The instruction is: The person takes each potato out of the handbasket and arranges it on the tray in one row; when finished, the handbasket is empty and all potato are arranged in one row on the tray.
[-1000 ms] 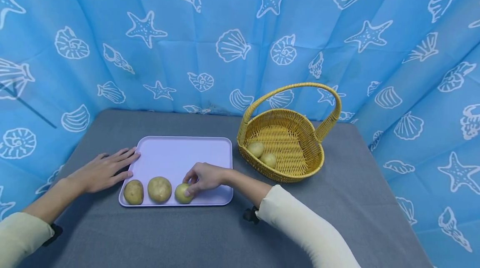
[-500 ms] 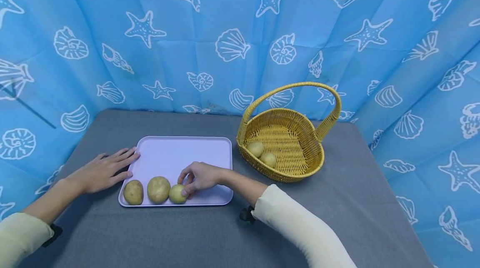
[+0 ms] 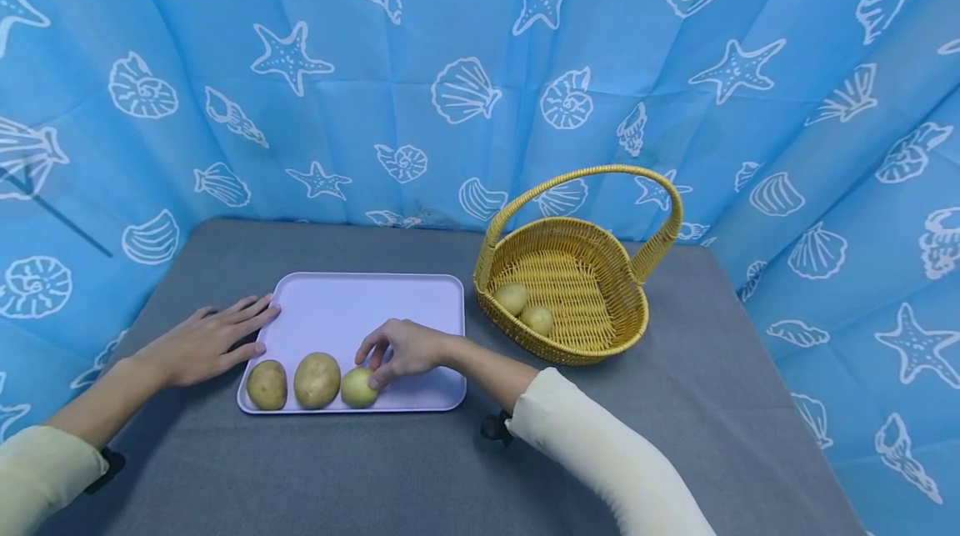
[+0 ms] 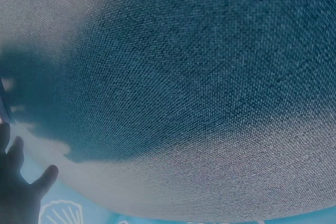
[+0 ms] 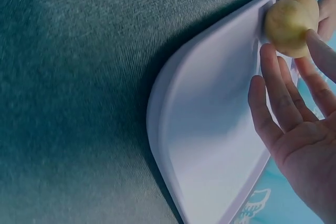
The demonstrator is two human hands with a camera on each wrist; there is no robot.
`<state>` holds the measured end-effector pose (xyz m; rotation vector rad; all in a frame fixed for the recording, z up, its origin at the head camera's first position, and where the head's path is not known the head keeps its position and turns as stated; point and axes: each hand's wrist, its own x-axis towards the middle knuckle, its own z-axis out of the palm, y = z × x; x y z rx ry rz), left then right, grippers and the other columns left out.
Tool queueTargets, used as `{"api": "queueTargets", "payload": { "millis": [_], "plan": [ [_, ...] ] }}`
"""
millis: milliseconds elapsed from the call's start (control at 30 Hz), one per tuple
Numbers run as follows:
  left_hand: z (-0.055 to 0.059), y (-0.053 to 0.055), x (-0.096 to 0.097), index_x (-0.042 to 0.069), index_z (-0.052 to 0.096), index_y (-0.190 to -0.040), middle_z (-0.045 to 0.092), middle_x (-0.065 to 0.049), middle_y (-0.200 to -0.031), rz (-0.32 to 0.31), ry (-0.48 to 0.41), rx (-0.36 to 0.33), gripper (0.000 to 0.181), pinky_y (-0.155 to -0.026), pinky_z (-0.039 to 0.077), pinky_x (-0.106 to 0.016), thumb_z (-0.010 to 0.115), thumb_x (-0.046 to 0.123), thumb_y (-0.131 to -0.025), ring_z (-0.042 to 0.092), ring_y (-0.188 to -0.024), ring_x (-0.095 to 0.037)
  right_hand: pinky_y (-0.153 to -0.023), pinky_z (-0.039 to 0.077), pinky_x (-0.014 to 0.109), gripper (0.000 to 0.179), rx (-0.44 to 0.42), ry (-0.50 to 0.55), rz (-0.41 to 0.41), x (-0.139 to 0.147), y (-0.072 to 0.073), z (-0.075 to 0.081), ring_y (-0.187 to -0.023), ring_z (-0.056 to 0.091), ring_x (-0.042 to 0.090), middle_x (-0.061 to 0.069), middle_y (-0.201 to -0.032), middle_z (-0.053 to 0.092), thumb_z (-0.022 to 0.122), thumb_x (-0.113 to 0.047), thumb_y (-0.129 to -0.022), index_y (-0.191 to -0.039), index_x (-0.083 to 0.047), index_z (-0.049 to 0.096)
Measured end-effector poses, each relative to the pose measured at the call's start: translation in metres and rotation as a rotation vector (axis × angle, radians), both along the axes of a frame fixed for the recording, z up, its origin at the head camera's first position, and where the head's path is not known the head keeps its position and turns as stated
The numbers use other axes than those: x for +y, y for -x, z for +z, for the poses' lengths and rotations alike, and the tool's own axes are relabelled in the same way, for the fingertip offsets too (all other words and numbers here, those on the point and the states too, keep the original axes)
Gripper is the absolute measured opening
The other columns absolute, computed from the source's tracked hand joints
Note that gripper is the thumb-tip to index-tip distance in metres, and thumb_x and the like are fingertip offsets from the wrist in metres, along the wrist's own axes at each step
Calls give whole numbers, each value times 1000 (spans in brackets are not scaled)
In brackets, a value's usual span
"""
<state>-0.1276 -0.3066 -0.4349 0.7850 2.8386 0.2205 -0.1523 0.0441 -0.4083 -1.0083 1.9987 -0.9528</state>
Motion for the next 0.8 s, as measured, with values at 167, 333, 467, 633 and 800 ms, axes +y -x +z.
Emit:
{"api": "queueTargets", "payload": {
  "millis": [167, 333, 467, 633, 800],
  "plan": [
    [0, 0, 0, 9, 37, -154, 34, -20, -158, 4, 4, -3, 65, -104, 26, -75, 48, 48, -102, 29, -144, -45, -80, 54, 21, 35, -13, -4, 3, 6, 1, 6, -91, 70, 17, 11, -99, 71, 77, -1, -85, -118, 1, 67],
    [0, 0, 0, 9, 38, -154, 34, -20, -158, 4, 0, 2, 65, -104, 26, -76, 48, 48, -102, 29, -144, -46, -81, 56, 24, 39, -30, 5, 25, 24, 1, 26, -97, 71, 29, 20, -108, 70, 74, 3, -86, -123, 5, 64],
    [-1, 0, 0, 9, 38, -153, 35, -20, -157, 4, 1, 10, 65, -104, 26, -75, 49, 48, -102, 29, -143, -46, -87, 55, 27, 42, -64, 28, 59, 47, 6, 45, -105, 67, 40, 25, -115, 67, 70, 8, -86, -127, 10, 60],
    [0, 0, 1, 9, 38, -153, 35, -20, -157, 2, 3, 9, 65, -104, 26, -75, 49, 47, -102, 30, -143, -46, -93, 55, 34, 47, -52, -5, 32, 85, 14, 69, -112, 65, 34, 17, -120, 68, 70, 8, -85, -130, 6, 60],
    [2, -1, 2, 8, 38, -153, 35, -21, -157, 4, 1, -2, 65, -104, 26, -75, 49, 46, -102, 29, -144, -46, -98, 52, 39, 46, -9, -72, 6, 126, 25, 89, -117, 64, 24, 13, -126, 67, 72, 0, -87, -132, 0, 61]
  ]
}}
